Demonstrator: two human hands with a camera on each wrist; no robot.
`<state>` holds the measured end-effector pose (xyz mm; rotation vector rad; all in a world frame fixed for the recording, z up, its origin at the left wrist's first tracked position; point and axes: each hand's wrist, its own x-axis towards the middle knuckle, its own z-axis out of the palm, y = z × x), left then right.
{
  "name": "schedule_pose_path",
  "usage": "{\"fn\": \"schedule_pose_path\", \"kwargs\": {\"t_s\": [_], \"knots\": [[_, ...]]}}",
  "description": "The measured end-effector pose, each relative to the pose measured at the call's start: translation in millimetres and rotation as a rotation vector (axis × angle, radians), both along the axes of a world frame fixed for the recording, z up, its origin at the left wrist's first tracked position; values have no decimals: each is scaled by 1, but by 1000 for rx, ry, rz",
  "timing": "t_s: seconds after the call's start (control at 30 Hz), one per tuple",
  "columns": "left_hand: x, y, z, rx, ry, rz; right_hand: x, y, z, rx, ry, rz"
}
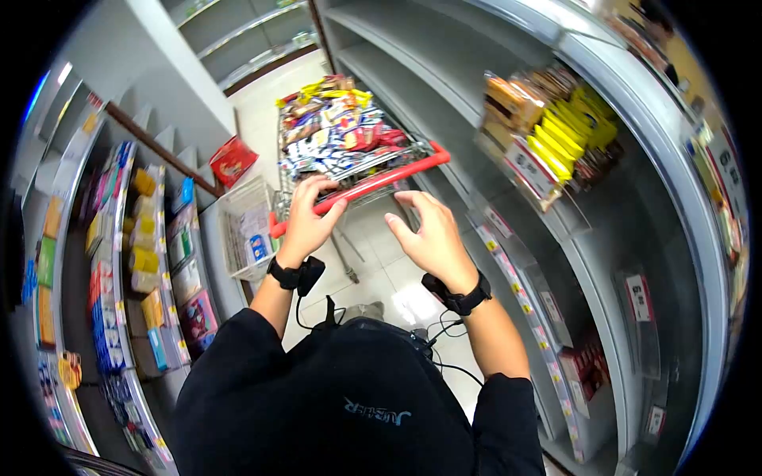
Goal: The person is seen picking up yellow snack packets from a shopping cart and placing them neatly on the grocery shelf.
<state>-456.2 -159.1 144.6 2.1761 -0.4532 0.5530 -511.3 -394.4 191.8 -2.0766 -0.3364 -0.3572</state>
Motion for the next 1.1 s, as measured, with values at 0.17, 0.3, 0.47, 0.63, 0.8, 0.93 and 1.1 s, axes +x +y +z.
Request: {"fn": "schedule_pose_path", "kwargs": {"t_s": [0.17, 0.3, 0.47, 0.63, 0.8, 0.93, 1.1], "knots": [[-23, 107, -16, 5, 18, 202, 19, 91, -20, 20, 39, 183], [-29, 185, -26, -43, 40, 290, 39, 175, -32, 36, 108, 263], [-10, 296, -35, -44, 90, 254, 83, 296, -50, 162, 235, 165], [12, 377, -39, 43, 100, 259, 126, 395, -47, 316, 237, 126], [51, 413, -44, 11, 152, 234, 166, 442, -37, 427, 323, 78], [100, 411, -58, 29, 160, 222, 211, 446, -54, 447, 269, 88], [168, 410, -56, 113, 161, 161, 279, 443, -72, 644, 239, 35]]}}
